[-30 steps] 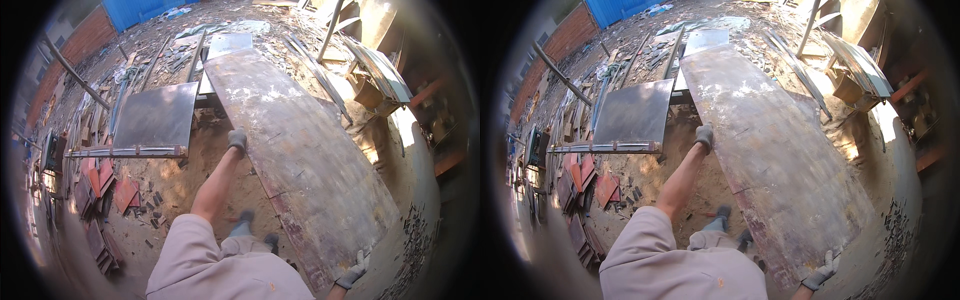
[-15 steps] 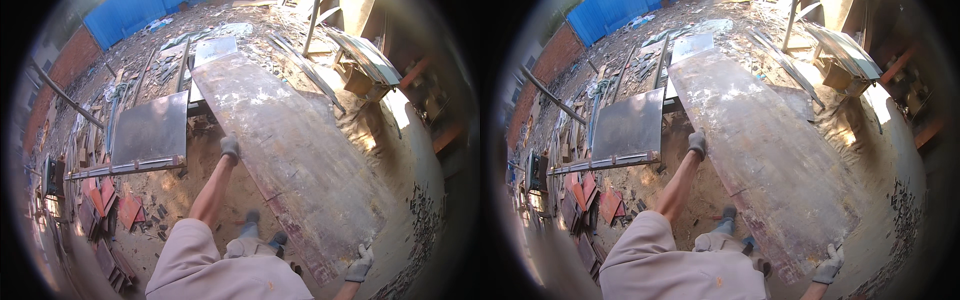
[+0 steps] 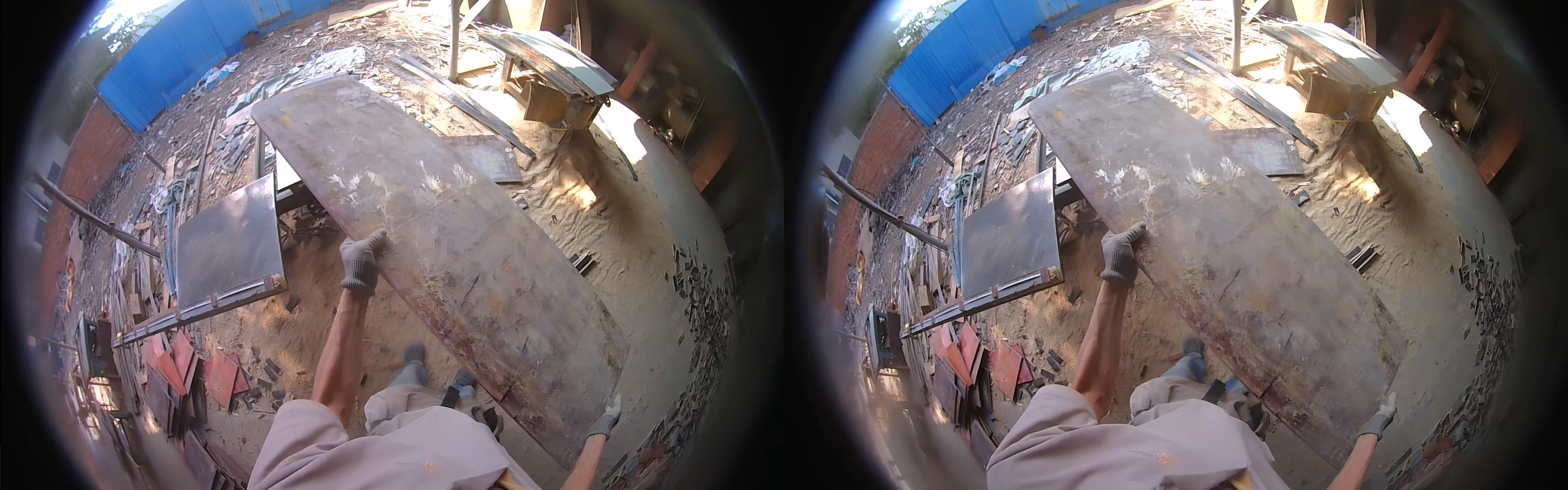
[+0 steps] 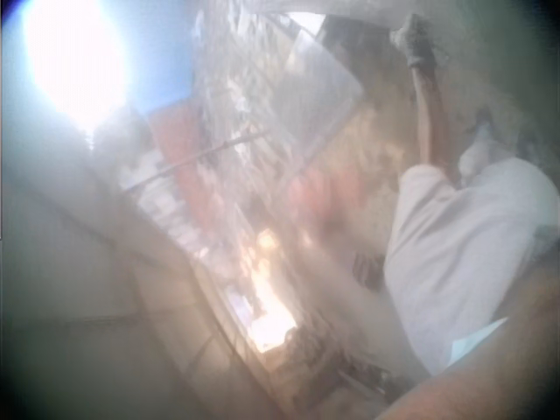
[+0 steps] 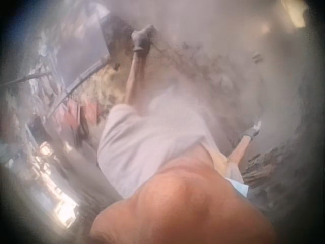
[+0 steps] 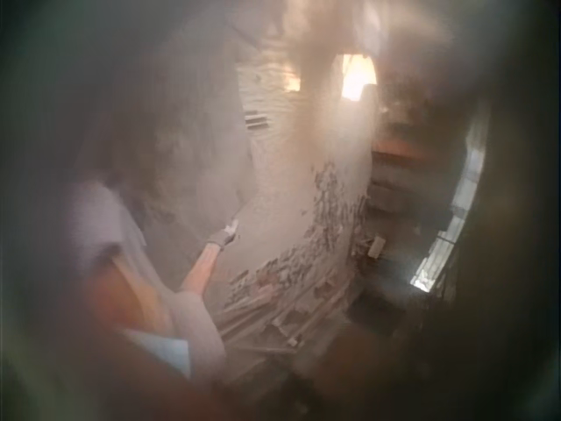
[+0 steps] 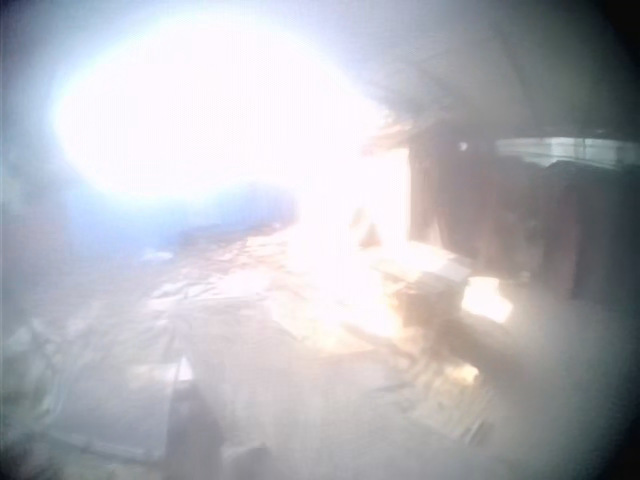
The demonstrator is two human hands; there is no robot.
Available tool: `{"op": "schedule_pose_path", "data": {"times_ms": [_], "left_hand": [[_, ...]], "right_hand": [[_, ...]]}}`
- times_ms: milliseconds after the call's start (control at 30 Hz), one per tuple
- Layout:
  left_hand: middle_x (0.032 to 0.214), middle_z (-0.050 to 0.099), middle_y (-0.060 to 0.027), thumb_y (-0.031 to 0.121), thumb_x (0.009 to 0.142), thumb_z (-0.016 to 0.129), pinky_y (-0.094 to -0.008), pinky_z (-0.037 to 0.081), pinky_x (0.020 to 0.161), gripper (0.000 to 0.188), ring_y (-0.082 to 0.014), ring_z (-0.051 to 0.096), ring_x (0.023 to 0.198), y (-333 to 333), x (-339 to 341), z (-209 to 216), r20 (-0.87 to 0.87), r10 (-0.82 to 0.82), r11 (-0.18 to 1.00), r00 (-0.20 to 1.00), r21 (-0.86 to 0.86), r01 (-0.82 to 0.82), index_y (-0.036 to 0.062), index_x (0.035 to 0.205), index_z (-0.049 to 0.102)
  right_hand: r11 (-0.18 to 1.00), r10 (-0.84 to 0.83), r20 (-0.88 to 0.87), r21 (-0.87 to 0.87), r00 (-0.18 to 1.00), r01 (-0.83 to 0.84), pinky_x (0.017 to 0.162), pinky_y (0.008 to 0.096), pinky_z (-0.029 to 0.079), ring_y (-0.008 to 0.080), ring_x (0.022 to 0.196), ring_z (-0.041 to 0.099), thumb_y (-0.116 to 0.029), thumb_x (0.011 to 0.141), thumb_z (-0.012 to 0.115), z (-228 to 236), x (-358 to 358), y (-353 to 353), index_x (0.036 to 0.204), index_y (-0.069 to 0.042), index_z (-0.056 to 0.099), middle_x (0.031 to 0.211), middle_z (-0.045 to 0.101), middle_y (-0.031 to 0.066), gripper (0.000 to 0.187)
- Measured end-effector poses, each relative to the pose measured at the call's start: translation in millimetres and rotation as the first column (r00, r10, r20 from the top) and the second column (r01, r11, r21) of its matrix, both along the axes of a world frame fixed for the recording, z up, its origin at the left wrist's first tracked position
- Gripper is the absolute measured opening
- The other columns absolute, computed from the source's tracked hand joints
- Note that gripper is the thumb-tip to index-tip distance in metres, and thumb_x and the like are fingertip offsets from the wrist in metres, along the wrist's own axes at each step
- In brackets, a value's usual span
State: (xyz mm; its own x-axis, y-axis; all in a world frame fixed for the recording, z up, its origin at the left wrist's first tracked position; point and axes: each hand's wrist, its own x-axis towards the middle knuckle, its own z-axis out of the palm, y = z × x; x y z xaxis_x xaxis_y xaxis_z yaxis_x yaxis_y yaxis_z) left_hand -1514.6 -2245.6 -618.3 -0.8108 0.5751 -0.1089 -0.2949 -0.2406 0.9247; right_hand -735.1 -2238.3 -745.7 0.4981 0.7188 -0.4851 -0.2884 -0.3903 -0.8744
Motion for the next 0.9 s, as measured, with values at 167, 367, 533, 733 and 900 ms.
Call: {"op": "schedule_pose_path", "data": {"times_ms": [167, 367, 533, 733, 900], "left_hand": [[0.086, 0.076, -0.0077, 0.008, 0.087, 0.082, -0.0294, 0.057, 0.067, 0.016, -0.0150, 0.070, 0.071, 2.9, 7.8, 178.0, -0.353, 0.002, 0.991, 0.936, 0.129, 0.047, -0.0022, 0.098, 0.077], [0.085, 0.078, -0.0111, 0.013, 0.087, 0.081, -0.0326, 0.058, 0.064, 0.016, -0.0190, 0.072, 0.068, 4.6, 41.3, 395.1, -0.907, 0.104, 0.984, 0.407, 0.036, -0.172, 0.0012, 0.098, 0.077], [0.072, 0.072, -0.0171, 0.010, 0.087, 0.068, -0.0422, 0.059, 0.066, 0.038, -0.0331, 0.073, 0.067, 25.1, 75.7, 386.2, -0.958, 0.235, 0.905, -0.166, 0.278, -0.323, 0.0086, 0.125, 0.072], [0.129, 0.069, -0.0197, 0.010, 0.094, 0.062, -0.0449, 0.059, 0.092, 0.039, -0.0368, 0.070, 0.112, 38.7, 93.3, 180.4, -0.948, 0.290, 0.939, -0.134, 0.309, -0.152, 0.0094, 0.133, 0.067], [0.136, 0.067, -0.0164, 0.009, 0.098, 0.057, -0.0482, 0.046, 0.114, 0.037, -0.0313, 0.062, 0.130, -6.0, 68.5, -15.0, -0.965, -0.184, 0.973, -0.189, -0.152, -0.174, 0.0074, 0.135, 0.065]], "right_hand": [[0.932, 0.326, -0.360, 0.278, 0.874, -0.233, 0.119, 0.0436, 0.035, 0.0317, 0.139, 0.050, -0.058, 0.105, 0.042, -129.2, -126.3, 30.6, 0.154, 0.000, 0.044, 0.157, 0.050, 0.0145, 0.076], [0.622, 0.720, 0.406, -0.018, 0.563, -0.783, 0.086, 0.0374, 0.051, 0.0285, 0.097, 0.065, -0.074, 0.102, 0.033, 37.5, -382.2, 184.9, 0.142, 0.003, 0.055, 0.126, 0.067, 0.0211, 0.089], [0.053, 0.838, 0.279, 0.814, 0.469, -0.578, 0.122, 0.0517, 0.032, 0.0421, 0.148, 0.039, -0.069, 0.106, 0.025, 418.7, -345.5, 251.0, 0.158, 0.007, 0.024, 0.159, 0.037, 0.0324, 0.092], [0.200, 0.849, -0.050, 0.952, 0.527, -0.231, 0.122, 0.0555, 0.033, 0.0427, 0.144, 0.042, -0.054, 0.106, 0.044, 491.8, -172.2, 198.3, 0.154, 0.008, 0.031, 0.156, 0.041, 0.0291, 0.080], [0.532, 0.621, -0.271, 0.835, 0.736, -0.142, 0.119, 0.0545, 0.036, 0.0402, 0.141, 0.046, -0.048, 0.104, 0.050, 270.7, -26.7, 145.4, 0.152, 0.005, 0.040, 0.155, 0.047, 0.0227, 0.072]]}}
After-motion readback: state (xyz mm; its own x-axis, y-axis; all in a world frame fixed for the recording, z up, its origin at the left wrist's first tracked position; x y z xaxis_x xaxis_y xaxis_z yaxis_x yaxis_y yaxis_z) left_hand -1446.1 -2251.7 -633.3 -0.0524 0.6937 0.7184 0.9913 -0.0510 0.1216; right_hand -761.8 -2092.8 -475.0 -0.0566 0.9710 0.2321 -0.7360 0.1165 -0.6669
